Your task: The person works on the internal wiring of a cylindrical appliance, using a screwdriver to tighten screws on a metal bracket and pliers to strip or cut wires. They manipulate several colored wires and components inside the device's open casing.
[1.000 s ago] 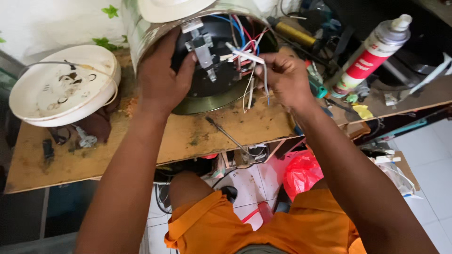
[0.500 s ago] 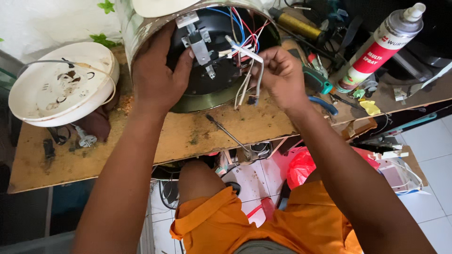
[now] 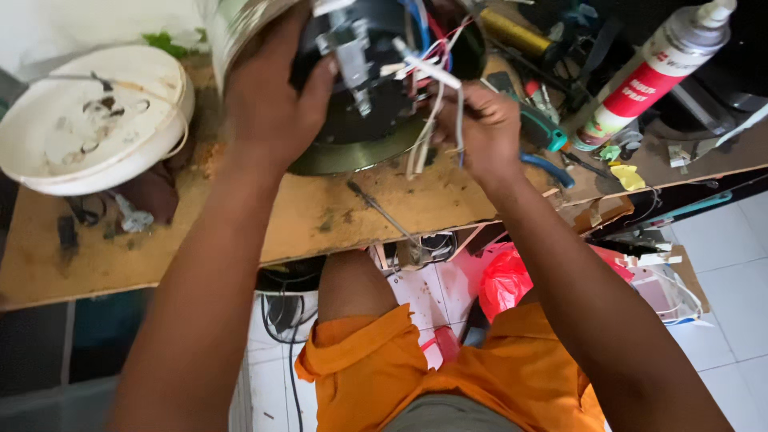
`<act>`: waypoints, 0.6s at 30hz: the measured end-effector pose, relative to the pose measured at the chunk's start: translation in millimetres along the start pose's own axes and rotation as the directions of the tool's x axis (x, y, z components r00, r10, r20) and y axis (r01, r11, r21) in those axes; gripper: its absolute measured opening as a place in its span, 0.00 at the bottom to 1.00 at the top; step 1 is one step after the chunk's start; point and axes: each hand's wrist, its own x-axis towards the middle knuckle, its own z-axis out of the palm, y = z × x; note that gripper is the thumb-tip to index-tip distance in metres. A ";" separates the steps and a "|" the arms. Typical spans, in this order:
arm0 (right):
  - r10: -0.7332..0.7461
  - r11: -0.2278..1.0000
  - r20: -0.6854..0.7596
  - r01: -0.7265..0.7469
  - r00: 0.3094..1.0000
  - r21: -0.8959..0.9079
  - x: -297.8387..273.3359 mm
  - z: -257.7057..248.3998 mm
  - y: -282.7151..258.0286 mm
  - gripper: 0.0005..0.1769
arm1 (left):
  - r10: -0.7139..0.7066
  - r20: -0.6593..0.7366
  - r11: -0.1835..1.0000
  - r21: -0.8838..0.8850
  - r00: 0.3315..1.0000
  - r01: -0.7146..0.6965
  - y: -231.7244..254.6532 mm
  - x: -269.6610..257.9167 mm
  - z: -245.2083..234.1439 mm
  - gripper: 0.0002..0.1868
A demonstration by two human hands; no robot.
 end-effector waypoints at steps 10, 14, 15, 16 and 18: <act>-0.042 0.996 -0.185 0.055 0.982 0.067 5.0 9.9 2.6 0.12 | 0.036 0.025 0.996 -0.082 0.999 -0.034 -2.3 4.2 14.3 0.26; -0.050 0.998 -0.118 0.043 0.992 -0.056 6.4 6.2 -10.7 0.11 | 0.036 0.022 0.995 -0.093 0.999 -0.034 1.8 1.7 12.0 0.22; -0.020 0.998 -0.108 0.013 0.994 -0.064 7.0 3.3 -11.9 0.10 | 0.027 -0.003 0.993 -0.119 1.000 -0.027 6.0 3.5 9.7 0.19; -0.019 0.998 -0.109 0.011 0.994 -0.067 7.7 5.0 -18.3 0.10 | 0.026 -0.002 0.992 -0.122 1.000 -0.026 3.8 4.1 9.9 0.19; 0.193 0.976 -0.163 -0.206 0.968 -0.070 7.8 6.9 -31.0 0.05 | 0.090 -0.065 0.993 -0.073 0.994 -0.094 0.7 5.2 11.8 0.16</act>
